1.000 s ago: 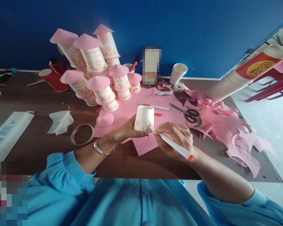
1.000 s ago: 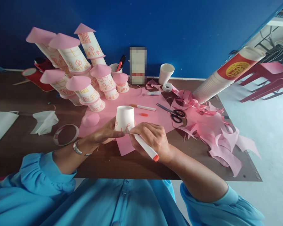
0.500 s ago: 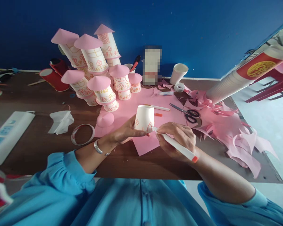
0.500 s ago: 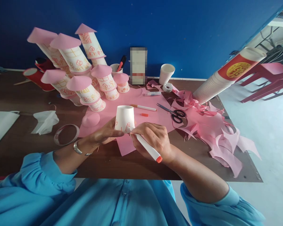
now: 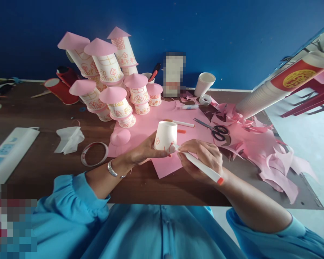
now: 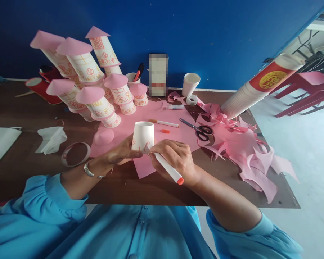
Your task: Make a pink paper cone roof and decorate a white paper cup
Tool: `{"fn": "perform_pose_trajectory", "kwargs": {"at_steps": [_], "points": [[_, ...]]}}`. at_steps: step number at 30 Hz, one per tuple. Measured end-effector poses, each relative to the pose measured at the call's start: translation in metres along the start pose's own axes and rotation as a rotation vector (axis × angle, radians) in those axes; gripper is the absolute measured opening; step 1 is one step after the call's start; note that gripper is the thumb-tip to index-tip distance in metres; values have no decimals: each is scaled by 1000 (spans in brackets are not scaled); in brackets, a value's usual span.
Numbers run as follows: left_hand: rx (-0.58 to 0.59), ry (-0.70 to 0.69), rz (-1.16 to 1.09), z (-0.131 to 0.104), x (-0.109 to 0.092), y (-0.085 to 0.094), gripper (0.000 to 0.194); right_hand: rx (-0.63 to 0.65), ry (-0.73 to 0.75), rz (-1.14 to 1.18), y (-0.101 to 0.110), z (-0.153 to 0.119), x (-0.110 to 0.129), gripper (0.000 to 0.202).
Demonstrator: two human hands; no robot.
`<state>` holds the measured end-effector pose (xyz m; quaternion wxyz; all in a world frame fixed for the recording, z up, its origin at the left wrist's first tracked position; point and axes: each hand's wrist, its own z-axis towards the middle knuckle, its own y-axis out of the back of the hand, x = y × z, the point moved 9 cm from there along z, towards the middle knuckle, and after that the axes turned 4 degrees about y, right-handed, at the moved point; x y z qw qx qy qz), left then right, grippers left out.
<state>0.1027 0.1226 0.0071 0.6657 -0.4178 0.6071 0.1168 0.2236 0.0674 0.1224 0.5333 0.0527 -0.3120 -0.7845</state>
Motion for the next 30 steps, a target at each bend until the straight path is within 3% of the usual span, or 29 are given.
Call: {"fn": "perform_pose_trajectory", "kwargs": {"at_steps": [8, 14, 18, 25, 30], "points": [[18, -53, 15, 2, -5, -2, 72, -7, 2, 10, 1, 0, -1, 13], [56, -83, 8, 3, -10, -9, 60, 1, 11, 21, 1, 3, 2, 16], [28, -66, 1, 2, -9, -7, 55, 8, 13, 47, 0, 3, 2, 18], [7, -14, -10, 0, -5, -3, 66, 8, 10, 54, -1, 2, 1, 18], [18, -27, -14, -2, -3, -1, 58, -22, 5, 44, 4, 2, 1, 16]]}}
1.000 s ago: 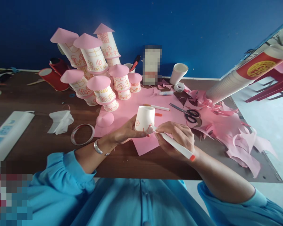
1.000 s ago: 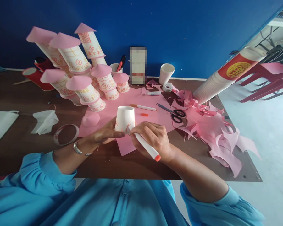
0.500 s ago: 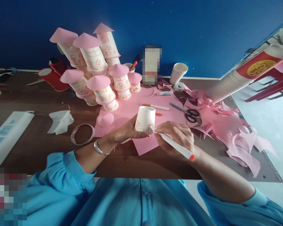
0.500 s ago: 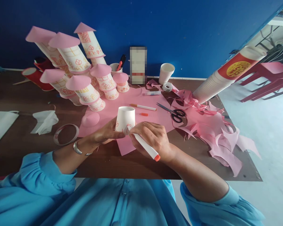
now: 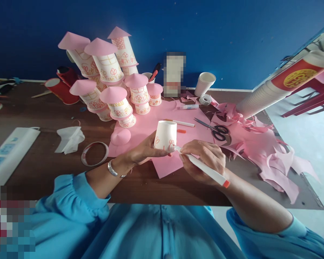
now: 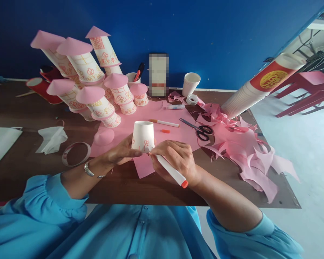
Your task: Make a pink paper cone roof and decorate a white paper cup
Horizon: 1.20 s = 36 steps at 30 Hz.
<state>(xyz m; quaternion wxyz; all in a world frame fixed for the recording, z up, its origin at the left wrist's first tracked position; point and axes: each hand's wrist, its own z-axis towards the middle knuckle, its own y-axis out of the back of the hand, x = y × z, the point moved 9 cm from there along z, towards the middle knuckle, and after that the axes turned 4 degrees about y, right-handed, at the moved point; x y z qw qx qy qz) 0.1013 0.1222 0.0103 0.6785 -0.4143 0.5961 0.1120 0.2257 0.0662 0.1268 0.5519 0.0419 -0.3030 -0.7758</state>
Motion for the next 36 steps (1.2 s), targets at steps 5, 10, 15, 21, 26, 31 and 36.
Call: {"fn": "perform_pose_trajectory", "kwargs": {"at_steps": [5, 10, 15, 21, 26, 31, 36], "points": [[-17, -7, -6, 0, 5, 5, 54, 2, -10, -16, 0, 0, -1, 14], [-30, -32, -12, 1, 3, 5, 50, -3, 2, -28, -1, -1, 0, 13], [-35, -21, -6, 1, 4, 5, 51, 5, 9, -23, -2, -2, 0, 13], [-18, -28, 1, 1, 4, 5, 58, -15, 9, -21, 0, -1, -1, 17], [-15, -11, 2, 1, 4, 5, 51, -26, 10, -26, 1, -1, -2, 21], [-15, -3, -4, 1, 3, 2, 44, -15, 20, -16, 0, -3, -2, 20], [-6, -21, -3, 2, 3, 2, 46, -13, 16, -20, -1, -4, -2, 17]]}}
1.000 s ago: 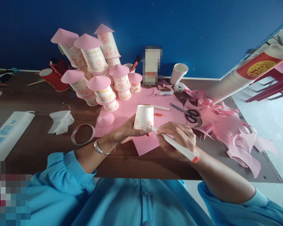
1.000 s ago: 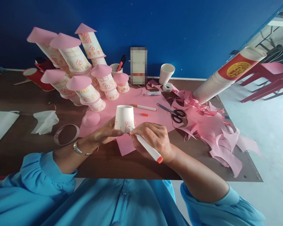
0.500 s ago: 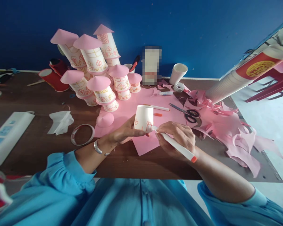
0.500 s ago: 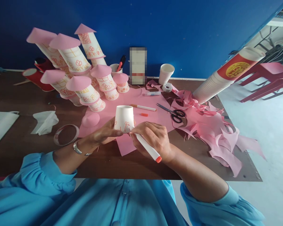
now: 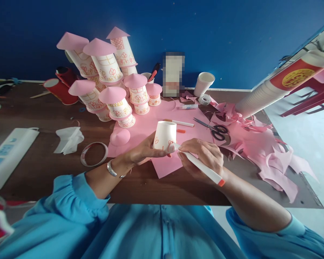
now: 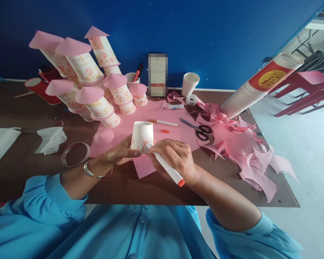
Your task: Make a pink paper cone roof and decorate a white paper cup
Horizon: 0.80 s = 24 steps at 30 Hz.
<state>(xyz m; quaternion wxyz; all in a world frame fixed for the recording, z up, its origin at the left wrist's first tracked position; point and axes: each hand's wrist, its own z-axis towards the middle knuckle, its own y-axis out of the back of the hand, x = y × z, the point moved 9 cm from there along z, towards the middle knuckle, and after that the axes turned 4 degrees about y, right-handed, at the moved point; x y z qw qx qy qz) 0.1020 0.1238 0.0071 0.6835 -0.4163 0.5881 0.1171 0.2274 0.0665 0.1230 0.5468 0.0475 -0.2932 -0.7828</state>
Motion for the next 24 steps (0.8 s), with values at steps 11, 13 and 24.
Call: {"fn": "perform_pose_trajectory", "kwargs": {"at_steps": [11, 13, 24], "points": [[19, 41, 25, -2, 3, -2, 72, 1, 7, 6, 0, 2, 1, 18], [23, 45, 23, -2, 2, -3, 78, 9, 3, 3, -1, 1, 0, 17], [34, 31, -25, -1, 1, -4, 68, -10, 7, -14, 0, 2, 0, 15]]}}
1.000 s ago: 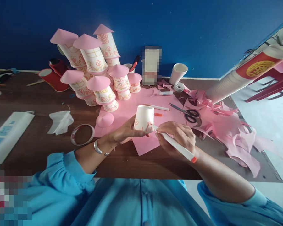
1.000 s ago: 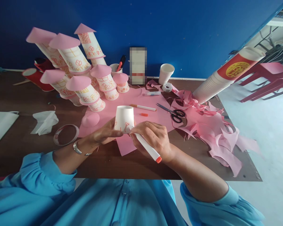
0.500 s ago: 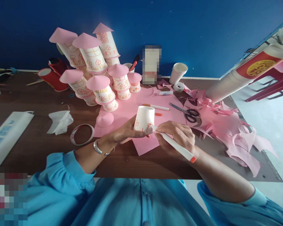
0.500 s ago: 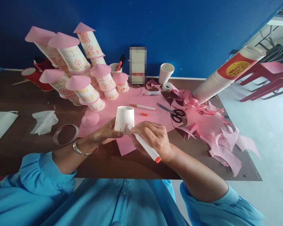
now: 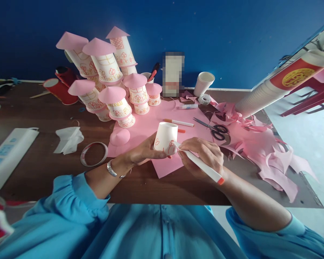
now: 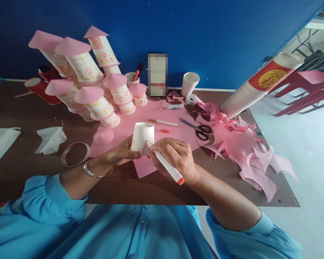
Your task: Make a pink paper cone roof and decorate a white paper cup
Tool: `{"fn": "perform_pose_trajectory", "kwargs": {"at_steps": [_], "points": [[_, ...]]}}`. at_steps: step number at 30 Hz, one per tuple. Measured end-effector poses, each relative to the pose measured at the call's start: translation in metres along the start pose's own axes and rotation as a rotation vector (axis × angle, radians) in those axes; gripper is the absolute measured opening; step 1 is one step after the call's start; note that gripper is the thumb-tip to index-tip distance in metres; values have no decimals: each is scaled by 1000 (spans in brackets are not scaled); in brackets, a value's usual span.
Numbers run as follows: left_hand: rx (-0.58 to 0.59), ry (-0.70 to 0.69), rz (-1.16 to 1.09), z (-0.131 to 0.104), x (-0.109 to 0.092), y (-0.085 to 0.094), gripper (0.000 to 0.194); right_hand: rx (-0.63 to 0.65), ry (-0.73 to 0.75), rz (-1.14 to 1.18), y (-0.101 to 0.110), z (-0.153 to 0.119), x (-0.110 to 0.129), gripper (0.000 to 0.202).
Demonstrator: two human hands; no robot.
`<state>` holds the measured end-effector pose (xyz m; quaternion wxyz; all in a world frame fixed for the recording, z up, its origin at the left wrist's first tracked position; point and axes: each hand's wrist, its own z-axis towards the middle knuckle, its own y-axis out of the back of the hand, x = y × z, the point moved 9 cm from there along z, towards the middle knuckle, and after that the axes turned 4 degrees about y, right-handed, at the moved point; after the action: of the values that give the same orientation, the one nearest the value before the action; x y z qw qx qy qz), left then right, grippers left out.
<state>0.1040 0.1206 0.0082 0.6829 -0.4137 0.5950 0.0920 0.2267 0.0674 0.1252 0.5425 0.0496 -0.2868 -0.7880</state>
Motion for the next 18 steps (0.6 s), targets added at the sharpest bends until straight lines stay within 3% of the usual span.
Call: {"fn": "perform_pose_trajectory", "kwargs": {"at_steps": [4, 18], "points": [[22, -14, -2, 0, -2, -3, 63, -18, -16, -15, 2, 2, -1, 18], [24, -3, 51, -1, -2, -2, 76, 6, -20, 2, 0, 1, 0, 15]]}}
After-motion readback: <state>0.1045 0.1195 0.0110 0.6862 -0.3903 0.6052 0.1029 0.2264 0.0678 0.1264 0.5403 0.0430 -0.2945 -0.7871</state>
